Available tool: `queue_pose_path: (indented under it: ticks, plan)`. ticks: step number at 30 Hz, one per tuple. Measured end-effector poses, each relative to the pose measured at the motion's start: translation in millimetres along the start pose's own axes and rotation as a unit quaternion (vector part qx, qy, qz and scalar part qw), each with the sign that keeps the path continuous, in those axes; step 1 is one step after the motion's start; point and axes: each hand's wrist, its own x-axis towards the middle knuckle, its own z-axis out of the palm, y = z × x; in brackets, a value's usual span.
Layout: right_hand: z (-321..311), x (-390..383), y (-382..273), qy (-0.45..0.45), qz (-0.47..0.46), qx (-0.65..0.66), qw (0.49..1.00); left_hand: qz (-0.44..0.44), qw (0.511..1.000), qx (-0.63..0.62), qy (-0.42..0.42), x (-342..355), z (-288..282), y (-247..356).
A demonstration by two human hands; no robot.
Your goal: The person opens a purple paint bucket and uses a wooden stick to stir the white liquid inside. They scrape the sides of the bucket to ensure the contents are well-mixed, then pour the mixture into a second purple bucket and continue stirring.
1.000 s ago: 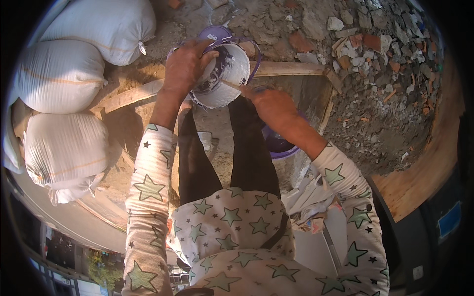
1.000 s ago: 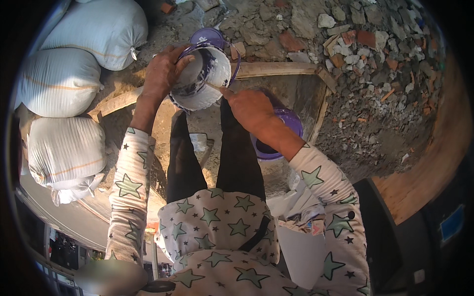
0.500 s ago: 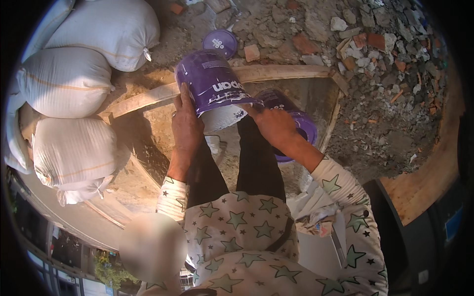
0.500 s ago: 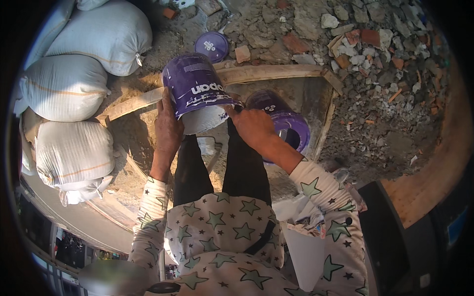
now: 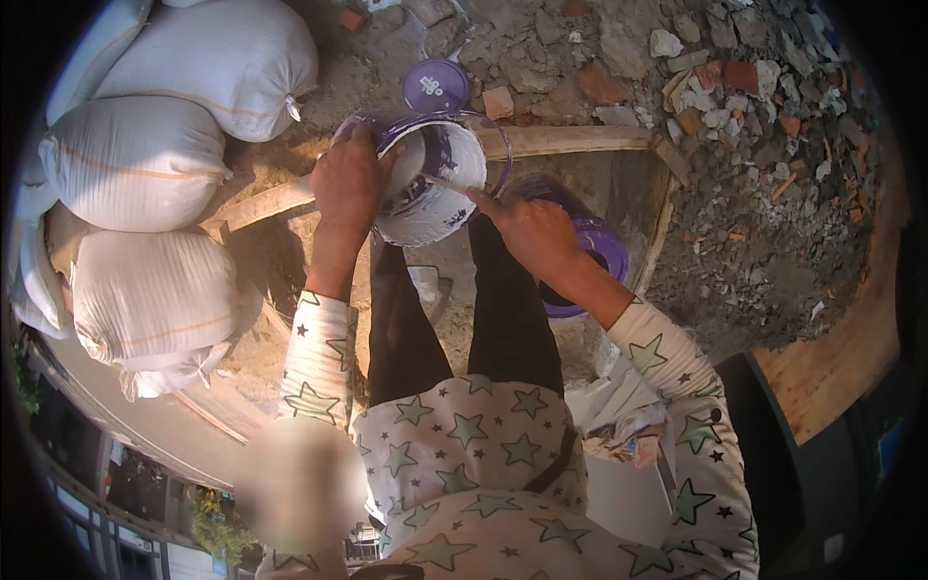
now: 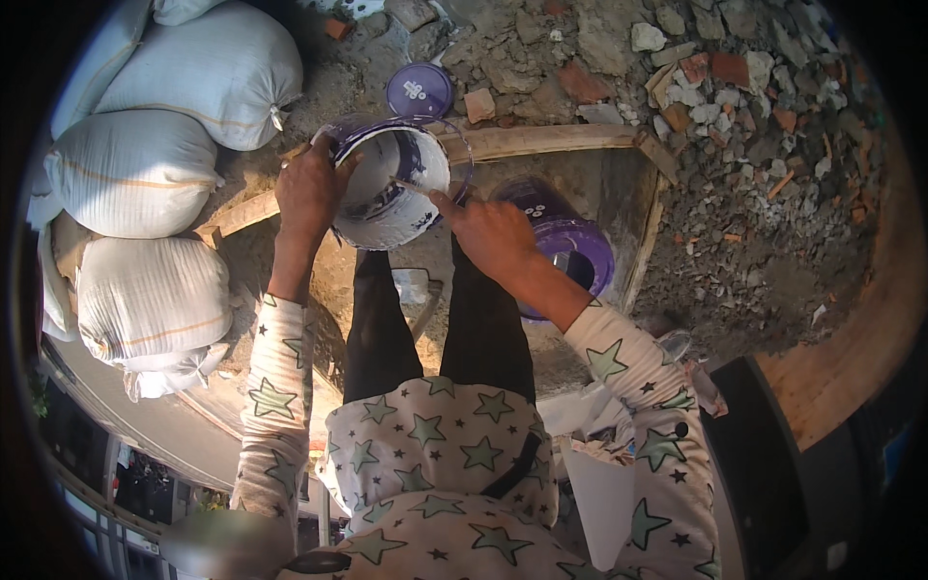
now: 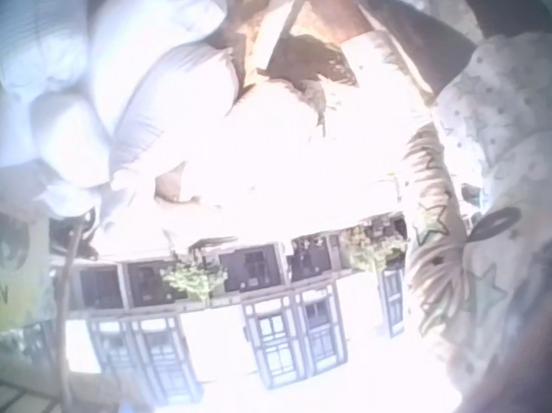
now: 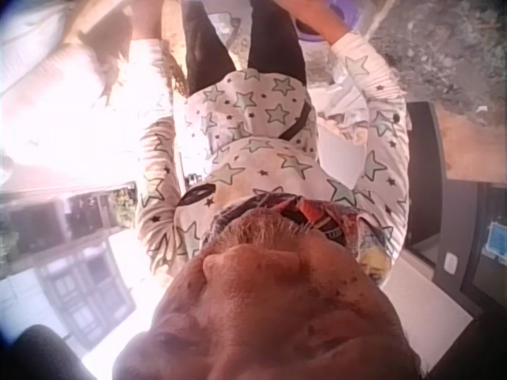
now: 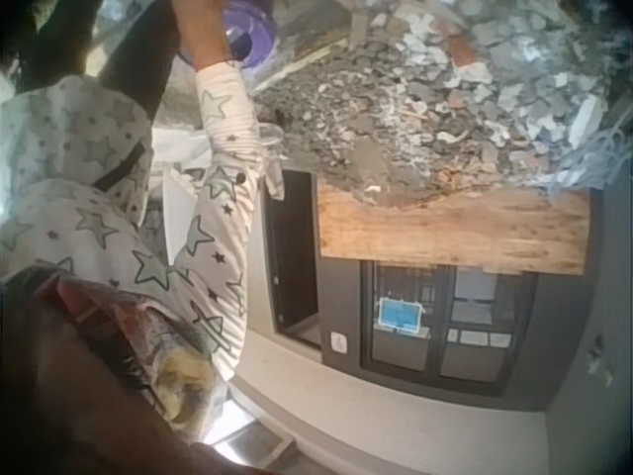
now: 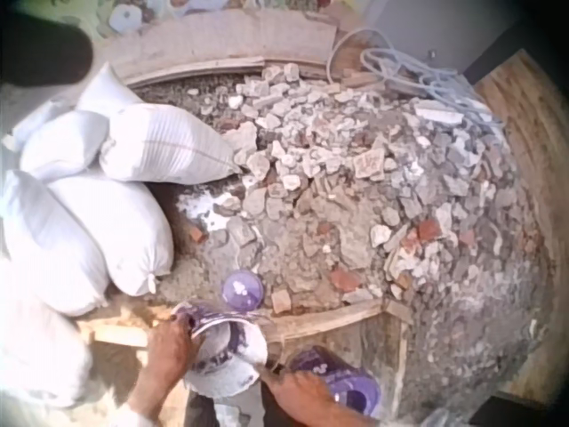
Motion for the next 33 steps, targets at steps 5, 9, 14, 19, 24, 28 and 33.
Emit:
queue_pose_path:
  ticks: [5,9,14,19,24,28,33]
  plan:
    - [7.3,-3.4,5.5,-0.073,0.035,0.045,0.996,0.086,0.985,-0.123,0.079,-26.2,27.6,2.3]
    - [16.8,-13.4,13.0,-0.053,0.012,-0.015,0.998,0.156,0.961,-0.209,0.088,-26.9,32.6,8.2]
    - [-6.1,-1.3,18.3,-0.027,0.034,-0.067,0.997,0.175,0.963,-0.197,0.054,-15.2,33.1,22.5]
    - [-14.1,-0.8,27.4,-0.065,0.041,-0.044,0.996,0.171,0.963,-0.187,0.094,-2.7,39.9,33.1]
    - [-26.5,-7.3,-0.3,-0.168,0.034,0.044,0.984,0.115,0.962,-0.228,0.095,9.0,34.9,27.8]
    - [-35.6,3.7,24.4,-0.107,0.046,-0.020,0.993,0.096,0.966,-0.231,0.062,12.3,38.4,35.8]
    - [-48.2,3.2,30.3,-0.129,0.047,-0.035,0.990,0.142,0.969,-0.186,0.083,17.1,37.8,43.5]
